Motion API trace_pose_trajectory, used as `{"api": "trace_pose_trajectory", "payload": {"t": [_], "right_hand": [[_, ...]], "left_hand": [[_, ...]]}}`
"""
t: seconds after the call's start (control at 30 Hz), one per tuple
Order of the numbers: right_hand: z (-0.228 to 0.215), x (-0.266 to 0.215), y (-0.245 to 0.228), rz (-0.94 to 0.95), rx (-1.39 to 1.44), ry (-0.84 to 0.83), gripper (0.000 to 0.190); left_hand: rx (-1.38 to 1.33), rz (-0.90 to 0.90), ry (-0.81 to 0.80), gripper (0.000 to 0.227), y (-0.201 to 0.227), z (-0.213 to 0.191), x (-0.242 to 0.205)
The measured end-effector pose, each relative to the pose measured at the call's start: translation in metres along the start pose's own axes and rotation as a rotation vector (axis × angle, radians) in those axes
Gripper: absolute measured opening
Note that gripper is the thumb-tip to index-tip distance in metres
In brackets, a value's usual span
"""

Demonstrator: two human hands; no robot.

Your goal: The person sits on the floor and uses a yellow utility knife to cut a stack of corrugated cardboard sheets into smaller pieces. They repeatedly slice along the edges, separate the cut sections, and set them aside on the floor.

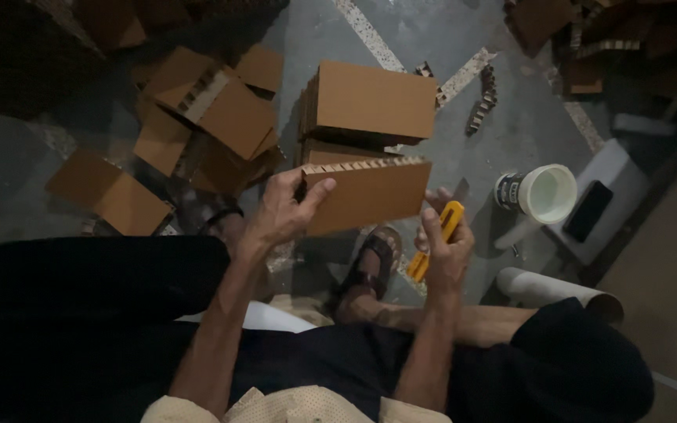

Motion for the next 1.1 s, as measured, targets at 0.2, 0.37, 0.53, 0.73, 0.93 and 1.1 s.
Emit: {"api": "trace_pose_trajectory", "payload": {"t": [0.2,0.37,0.53,0.73,0.93,1.1], "right_hand": [[0.000,0.026,0.049,0.134,-0.235,0.153,0.047],[0.000,0.042,0.080,0.050,-0.218,0.215,0.044],[-0.002,0.042,0.077,-0.239,-0.448,0.239,0.040],[0.004,0.030,0.076,0.283,-0.514,0.137,0.073],[0.021,0.026,0.059,0.141,-0.656,0.104,0.068],[0.027,0.029,0.056,-0.041,-0.649,0.065,0.074]], "left_hand": [[0.002,0.089,0.230,0.061,-0.043,0.025,0.023],[0.332,0.160,0.407,0.110,-0.064,0.040,0.029],[0.365,0.179,0.444,0.107,-0.077,0.049,0.024],[0.111,0.002,0.392,0.080,-0.088,0.057,0.019],[0.084,0.125,0.387,0.068,-0.079,0.056,0.024],[0.076,0.079,0.367,0.069,-0.074,0.055,0.025]]}}
Point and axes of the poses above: each hand's wrist, its own x-axis towards the middle knuckle, its own z-axis out of the palm, y = z × x, the point moved 4 cm from there along x, towards the middle knuckle, and after that the axes turned 7 degrees about z, right-handed, at the moved point
